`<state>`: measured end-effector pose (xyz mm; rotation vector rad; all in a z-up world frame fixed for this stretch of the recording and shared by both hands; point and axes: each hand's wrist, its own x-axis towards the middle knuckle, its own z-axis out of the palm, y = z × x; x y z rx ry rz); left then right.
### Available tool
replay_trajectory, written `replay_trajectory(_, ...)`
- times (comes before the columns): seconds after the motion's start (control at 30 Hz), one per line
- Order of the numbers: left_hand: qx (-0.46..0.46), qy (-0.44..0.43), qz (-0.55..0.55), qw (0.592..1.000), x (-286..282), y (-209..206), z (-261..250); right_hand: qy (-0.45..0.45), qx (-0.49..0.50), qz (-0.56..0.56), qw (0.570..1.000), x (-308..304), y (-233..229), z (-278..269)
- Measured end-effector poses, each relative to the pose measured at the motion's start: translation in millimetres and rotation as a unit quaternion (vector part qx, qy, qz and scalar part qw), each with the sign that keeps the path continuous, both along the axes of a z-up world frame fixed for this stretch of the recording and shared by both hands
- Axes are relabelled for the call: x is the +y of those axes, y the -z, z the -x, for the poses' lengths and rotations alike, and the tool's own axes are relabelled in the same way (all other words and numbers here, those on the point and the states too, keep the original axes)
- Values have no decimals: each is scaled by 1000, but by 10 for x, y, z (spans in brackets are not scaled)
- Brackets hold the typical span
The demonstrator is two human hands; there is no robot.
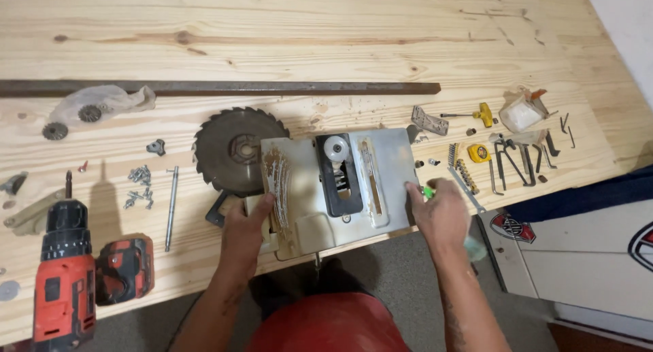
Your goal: Repairing a power tool component by using a screwdriver to align and fasten internal parts on a workbench
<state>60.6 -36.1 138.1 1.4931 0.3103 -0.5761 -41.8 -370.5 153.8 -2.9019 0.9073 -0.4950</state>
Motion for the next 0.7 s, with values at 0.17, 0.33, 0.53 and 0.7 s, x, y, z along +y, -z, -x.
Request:
replay_trajectory(0.17, 5, -3, 7, 1000, 4, 73, -2, -264, -60, -50, 961, 265, -355, -472)
replay_trajectory(0.33, 17, -13, -2, 1000, 16, 141, -31, -394, -5, -119, 911, 598, -643, -1082)
replay_trajectory(0.53, 24, -53, -29, 998, -57, -165, -12, -421, 213, -76, 879, 553, -731, -1465)
replay_trajectory(0.7, 146, -97, -55, 983, -194, -382, -22, -492, 221, -10, 842, 511, -869, -1603)
